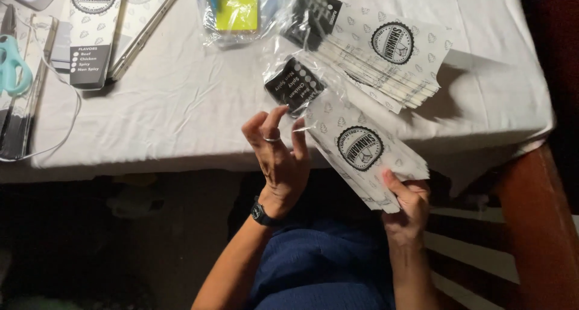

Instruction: Packaging stacks of printed paper sleeves into plastic bags for distribution.

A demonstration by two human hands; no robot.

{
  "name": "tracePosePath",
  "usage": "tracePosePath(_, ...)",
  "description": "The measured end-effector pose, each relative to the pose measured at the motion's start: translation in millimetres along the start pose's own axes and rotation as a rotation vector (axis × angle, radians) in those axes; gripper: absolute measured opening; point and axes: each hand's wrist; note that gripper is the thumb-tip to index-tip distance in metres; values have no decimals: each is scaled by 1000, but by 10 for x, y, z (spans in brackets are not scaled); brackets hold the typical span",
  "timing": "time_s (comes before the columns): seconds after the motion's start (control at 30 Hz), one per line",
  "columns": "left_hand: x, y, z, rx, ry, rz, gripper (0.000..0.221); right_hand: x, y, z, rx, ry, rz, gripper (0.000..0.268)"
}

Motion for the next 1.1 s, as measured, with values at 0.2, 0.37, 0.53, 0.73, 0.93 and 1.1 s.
tracePosePath(0.2, -281, -116, -122, 85, -267, 195, 18, -52, -119, 186, -83, 130, 311, 38)
tracePosePath(0.37, -485, 309, -235, 38, 5, 230, 58, -235, 28, -205, 79, -322, -219, 27)
tracePosePath(0.53, -539, 643, -28, 390, 268, 188, 74, -360, 42, -259, 96, -506, -475, 17)
tracePosePath(0.73, -467, 552, 251, 441, 281, 215, 10, -28, 25, -204, 39, -443, -178, 24)
tracePosePath(0.93, -873, 340, 104, 688, -172, 404, 8, -170, 193, -371, 123, -504, -138, 22)
tracePosePath(1.1, -921, 454, -229, 651, -323, 331, 45, -88, 92, -132, 116, -366, -301, 22)
Point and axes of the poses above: each hand's wrist, its own y-axis towards the middle knuckle, its own z-axis out of the palm, x = y × z, and after that the axes turned 11 degrees about -x, right-handed
